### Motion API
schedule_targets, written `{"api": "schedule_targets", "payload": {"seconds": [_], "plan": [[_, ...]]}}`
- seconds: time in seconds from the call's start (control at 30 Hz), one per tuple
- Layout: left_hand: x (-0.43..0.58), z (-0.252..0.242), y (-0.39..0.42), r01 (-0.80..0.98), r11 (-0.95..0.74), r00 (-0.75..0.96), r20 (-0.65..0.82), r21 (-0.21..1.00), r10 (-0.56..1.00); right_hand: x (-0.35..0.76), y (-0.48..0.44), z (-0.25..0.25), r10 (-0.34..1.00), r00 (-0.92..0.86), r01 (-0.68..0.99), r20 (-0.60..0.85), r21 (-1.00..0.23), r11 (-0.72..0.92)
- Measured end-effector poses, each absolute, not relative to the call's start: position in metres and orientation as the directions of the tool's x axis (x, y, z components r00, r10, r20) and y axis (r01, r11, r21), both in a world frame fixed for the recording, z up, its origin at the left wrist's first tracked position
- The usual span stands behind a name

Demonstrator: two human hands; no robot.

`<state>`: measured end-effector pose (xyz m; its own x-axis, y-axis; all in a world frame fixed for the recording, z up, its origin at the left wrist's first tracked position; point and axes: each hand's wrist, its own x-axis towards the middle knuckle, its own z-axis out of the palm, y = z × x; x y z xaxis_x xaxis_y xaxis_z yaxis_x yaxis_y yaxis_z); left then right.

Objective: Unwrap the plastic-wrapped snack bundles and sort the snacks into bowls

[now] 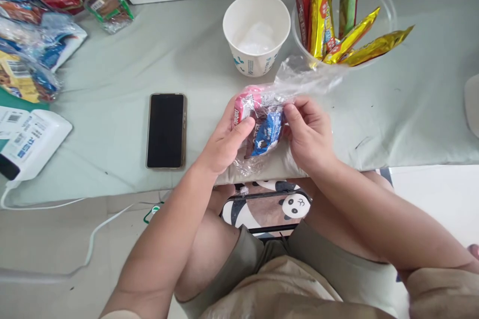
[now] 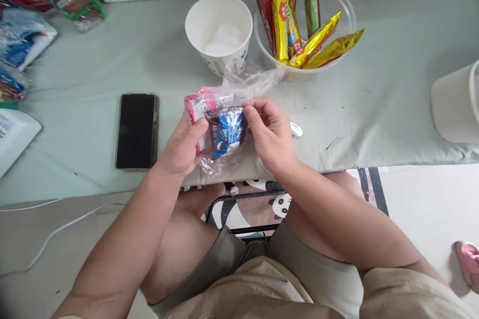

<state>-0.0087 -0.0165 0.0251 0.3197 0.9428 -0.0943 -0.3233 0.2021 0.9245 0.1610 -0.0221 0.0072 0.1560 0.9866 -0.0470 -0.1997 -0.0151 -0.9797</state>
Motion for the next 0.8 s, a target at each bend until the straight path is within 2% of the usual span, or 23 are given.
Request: {"api": "schedule_targets", "payload": {"seconds": [0.17, 0.23, 0.3, 0.4, 0.5, 0.57, 0.67, 0.8], "plan": [[-0.010, 0.027, -0.015, -0.364, 0.396, 0.396, -0.245, 0.843, 0.885, 0.162, -0.020, 0.009, 0.982, 0.108, -0.325, -0.156, -0.939, -0.113], [-0.011, 0.025, -0.013, -0.363, 0.406, 0.397, -0.255, 0.839, 0.882, 0.162, -0.020, 0.007, 0.984, 0.103, -0.312, -0.146, -0.944, -0.107], [-0.014, 0.022, -0.012, -0.336, 0.313, 0.381, -0.176, 0.889, 0.908, 0.164, -0.021, 0.006, 0.989, 0.135, -0.232, -0.065, -0.972, -0.033], [-0.019, 0.017, -0.011, -0.244, 0.154, 0.424, -0.037, 0.957, 0.905, 0.171, -0.021, 0.005, 0.965, 0.191, 0.005, 0.180, -0.983, 0.182], [-0.024, 0.014, -0.011, -0.196, 0.143, 0.480, -0.033, 0.970, 0.877, 0.180, -0.020, 0.009, 0.903, 0.132, 0.290, 0.408, -0.887, 0.359], [-0.025, 0.015, -0.012, -0.202, 0.188, 0.491, -0.067, 0.961, 0.869, 0.185, -0.018, 0.014, 0.871, 0.019, 0.437, 0.491, -0.787, 0.435], [-0.026, 0.019, -0.011, -0.223, 0.274, 0.508, -0.128, 0.936, 0.852, 0.190, -0.016, 0.020, 0.860, -0.121, 0.544, 0.496, -0.691, 0.476], [-0.027, 0.027, -0.011, -0.202, 0.412, 0.498, -0.269, 0.889, 0.825, 0.192, -0.017, 0.025, 0.904, -0.068, 0.530, 0.422, -0.752, 0.391]]}}
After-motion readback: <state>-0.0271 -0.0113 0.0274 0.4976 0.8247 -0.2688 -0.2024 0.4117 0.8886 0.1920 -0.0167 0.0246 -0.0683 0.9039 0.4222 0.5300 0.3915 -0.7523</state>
